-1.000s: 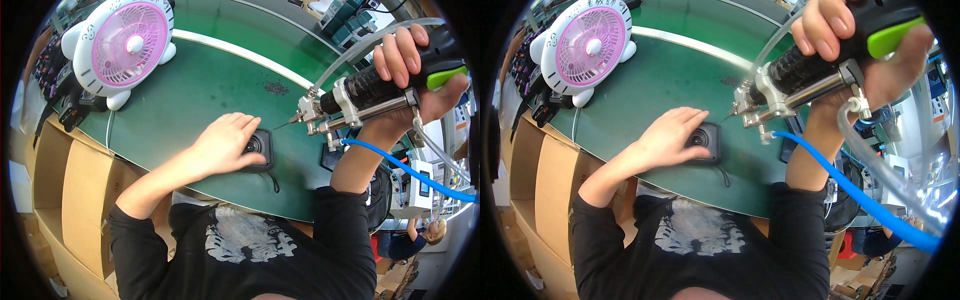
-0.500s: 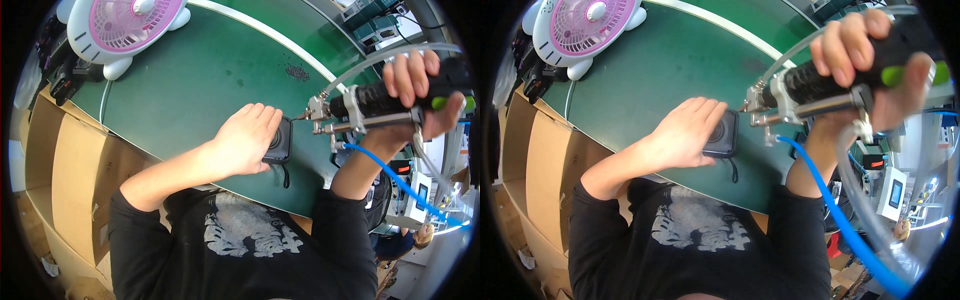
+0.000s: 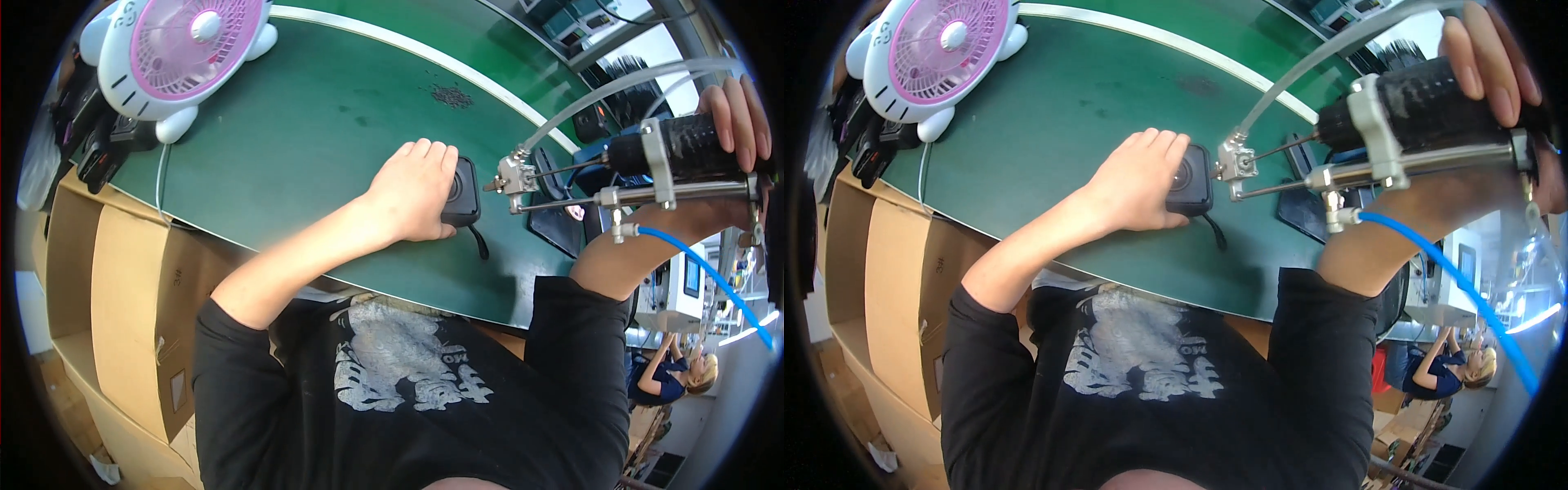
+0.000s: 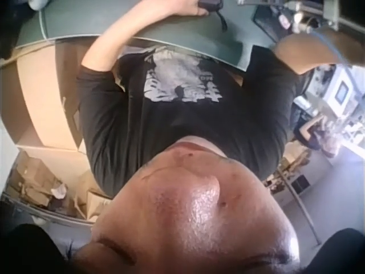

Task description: Repairing or assembling electronic device components using an electric screwdriver.

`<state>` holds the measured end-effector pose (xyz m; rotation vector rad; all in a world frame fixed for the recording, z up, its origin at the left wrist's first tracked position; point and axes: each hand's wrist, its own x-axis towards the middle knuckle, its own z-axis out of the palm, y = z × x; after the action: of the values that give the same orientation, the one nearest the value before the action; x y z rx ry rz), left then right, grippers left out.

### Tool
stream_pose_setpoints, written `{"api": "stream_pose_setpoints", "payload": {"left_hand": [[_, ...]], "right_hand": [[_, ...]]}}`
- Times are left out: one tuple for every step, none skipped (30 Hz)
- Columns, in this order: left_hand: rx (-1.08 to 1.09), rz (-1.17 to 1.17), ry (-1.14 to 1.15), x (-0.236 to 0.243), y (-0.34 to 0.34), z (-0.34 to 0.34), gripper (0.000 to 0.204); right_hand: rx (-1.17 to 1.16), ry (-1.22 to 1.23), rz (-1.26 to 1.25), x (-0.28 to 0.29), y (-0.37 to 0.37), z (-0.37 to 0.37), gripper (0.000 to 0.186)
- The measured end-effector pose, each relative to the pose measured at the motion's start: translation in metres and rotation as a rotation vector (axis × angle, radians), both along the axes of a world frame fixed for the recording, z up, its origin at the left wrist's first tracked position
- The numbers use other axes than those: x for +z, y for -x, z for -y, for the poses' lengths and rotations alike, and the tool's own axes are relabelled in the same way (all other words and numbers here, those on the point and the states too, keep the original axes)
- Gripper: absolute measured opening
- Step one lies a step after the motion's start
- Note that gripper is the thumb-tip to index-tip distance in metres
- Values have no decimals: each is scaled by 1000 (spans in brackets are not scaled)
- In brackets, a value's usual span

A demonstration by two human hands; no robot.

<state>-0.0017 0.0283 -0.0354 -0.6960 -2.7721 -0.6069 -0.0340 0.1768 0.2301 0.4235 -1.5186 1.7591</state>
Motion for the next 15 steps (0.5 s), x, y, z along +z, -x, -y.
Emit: {"api": "stream_pose_setpoints", "payload": {"left_hand": [[17,-3,13,-1,2,-3,88],[10,23,13,0,3,-5,89],[4,24,11,0,3,-5,89],[1,18,9,-1,3,-6,89],[-1,13,8,-1,4,-6,89],[-4,18,9,-2,4,-7,89],[-4,-5,1,-2,3,-7,89],[-3,-27,-7,-3,2,-7,89],[-3,-24,-9,-3,2,-8,89],[-1,-18,-2,-2,2,-8,89],[0,-13,4,-2,2,-8,89],[2,-9,1,-3,3,-8,89],[4,-23,10,-4,4,-9,90],[4,-37,19,-5,5,-9,92],[10,-30,17,-5,4,-8,92]], "right_hand": [[91,-26,-8,-13,-9,20,70],[183,-51,-15,-20,-14,23,69],[280,-75,-22,-20,-9,14,68],[378,-98,-28,-26,-9,12,67],[478,-121,-34,-27,-4,2,67],[579,-141,-37,-30,-1,-5,66],[682,-160,-40,-32,3,-16,66],[786,-180,-43,-33,12,-28,66],[888,-201,-47,-38,15,-29,65],[991,-222,-50,-40,22,-39,65],[1093,-243,-53,-43,26,-44,65],[1199,-264,-56,-50,28,-42,65],[1303,-284,-57,-56,32,-42,65],[1407,-304,-59,-61,37,-44,65],[1517,-319,-60,-65,43,-49,65]]}}
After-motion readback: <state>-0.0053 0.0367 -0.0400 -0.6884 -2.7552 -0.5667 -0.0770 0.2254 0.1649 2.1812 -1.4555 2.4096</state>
